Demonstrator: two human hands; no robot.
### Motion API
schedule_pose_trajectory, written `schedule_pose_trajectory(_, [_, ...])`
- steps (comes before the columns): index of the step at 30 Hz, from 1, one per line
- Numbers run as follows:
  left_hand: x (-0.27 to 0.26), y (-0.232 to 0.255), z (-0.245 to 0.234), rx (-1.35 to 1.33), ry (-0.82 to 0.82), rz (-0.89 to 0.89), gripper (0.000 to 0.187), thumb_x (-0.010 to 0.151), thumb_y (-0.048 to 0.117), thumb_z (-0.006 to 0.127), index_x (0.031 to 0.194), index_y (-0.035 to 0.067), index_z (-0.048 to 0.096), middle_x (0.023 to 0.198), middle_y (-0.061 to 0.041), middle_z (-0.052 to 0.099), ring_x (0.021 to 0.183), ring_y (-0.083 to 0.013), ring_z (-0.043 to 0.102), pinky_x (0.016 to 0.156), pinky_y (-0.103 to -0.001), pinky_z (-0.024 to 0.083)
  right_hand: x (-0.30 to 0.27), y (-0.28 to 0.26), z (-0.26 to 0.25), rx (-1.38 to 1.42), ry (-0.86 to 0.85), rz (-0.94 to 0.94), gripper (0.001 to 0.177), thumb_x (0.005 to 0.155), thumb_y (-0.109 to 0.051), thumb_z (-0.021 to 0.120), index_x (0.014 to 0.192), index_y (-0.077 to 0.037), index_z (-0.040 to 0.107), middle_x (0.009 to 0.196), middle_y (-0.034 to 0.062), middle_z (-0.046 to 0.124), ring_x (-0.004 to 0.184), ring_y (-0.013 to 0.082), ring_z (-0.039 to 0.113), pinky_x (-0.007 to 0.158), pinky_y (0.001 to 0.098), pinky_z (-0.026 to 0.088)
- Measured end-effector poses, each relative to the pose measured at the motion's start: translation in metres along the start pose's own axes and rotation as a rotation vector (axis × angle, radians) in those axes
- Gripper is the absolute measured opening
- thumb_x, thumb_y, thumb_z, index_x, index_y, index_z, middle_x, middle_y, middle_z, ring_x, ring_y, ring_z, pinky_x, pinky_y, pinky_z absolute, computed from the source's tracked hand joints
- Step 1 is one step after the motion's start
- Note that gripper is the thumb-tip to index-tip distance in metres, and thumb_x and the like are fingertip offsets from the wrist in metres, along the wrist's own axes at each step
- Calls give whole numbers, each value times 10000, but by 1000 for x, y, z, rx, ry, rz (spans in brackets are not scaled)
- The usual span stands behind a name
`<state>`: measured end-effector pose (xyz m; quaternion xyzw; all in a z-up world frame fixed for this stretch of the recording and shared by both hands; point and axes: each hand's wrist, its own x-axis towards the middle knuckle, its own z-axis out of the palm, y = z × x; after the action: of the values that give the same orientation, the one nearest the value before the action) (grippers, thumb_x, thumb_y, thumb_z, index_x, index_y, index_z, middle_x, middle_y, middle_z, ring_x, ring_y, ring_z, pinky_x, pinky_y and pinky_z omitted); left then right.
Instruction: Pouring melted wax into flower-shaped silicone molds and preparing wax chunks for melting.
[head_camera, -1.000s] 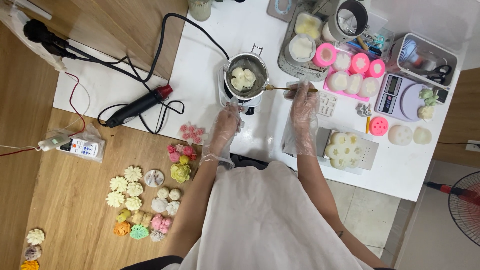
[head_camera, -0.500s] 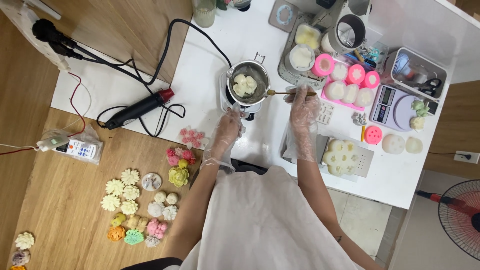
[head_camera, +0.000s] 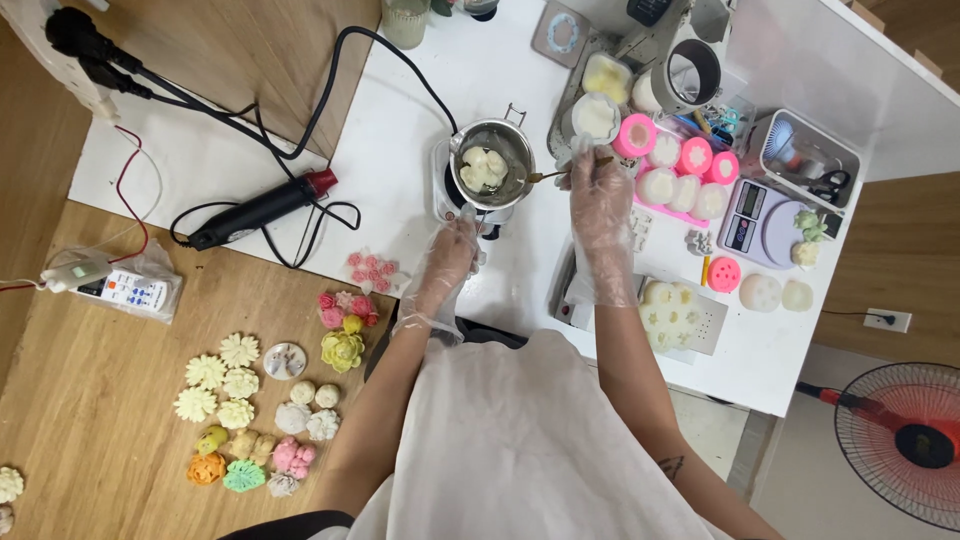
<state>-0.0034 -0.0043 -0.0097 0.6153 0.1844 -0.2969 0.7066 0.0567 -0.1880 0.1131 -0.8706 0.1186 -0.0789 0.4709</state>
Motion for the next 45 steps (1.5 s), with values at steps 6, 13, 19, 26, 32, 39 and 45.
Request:
schedule_pose_trajectory(6, [-6,8,1,-5,-10,-11,574,1086,510,371,1007,14,650,591,-15,539,481,-104,512,478,-268,488,4,-18,4,-192,-124,-20,343,1087,-257,570,921,24,675,722,74,701,640,114,668,623,303,548])
schedule_pose_trajectory(13, [-1,-1,1,-32,-12,0,526,1076,470,387,1047,22,661,601,-23,559,489,-109,515,493,-278,482,9,-21,14,-367,-166,-211,271,1060,-189,618,903,22,685,681,145,677,596,227,667,594,385,524])
schedule_pose_trajectory(19, [-2,0,1,-38,-40,2,481,1071,449,377,1063,53,651,626,-21,568,511,-107,522,501,-284,490,24,-22,29,-598,-189,-412,304,1052,-203,662,851,24,682,695,237,635,639,410,625,588,478,488])
schedule_pose_trajectory(26, [0,-3,2,10,-40,2,511,1078,473,371,1062,28,623,633,-27,592,517,-123,550,526,-297,508,34,-31,43,-626,-281,-399,330,1041,-269,672,856,3,687,716,249,630,689,445,635,604,511,495])
schedule_pose_trajectory(32, [-10,10,-2,18,-60,-28,547,1075,519,351,1074,48,628,622,-13,576,525,-111,532,540,-298,496,33,-38,50,-614,-291,-372,368,1046,-281,671,833,19,673,709,255,610,643,436,609,580,492,483])
schedule_pose_trajectory(39, [-7,12,-1,60,-66,-38,560,1067,519,336,1050,38,622,620,-16,572,527,-129,529,546,-316,501,34,-37,50,-652,-251,-347,394,1042,-293,672,803,20,663,691,243,608,624,430,598,575,486,479])
schedule_pose_trajectory(45, [-6,9,-1,59,-60,-25,564,1074,513,346,1048,23,623,630,-40,559,538,-142,536,557,-329,504,43,-22,61,-716,-265,-356,368,1012,-309,684,815,2,680,715,244,635,676,444,629,587,512,499])
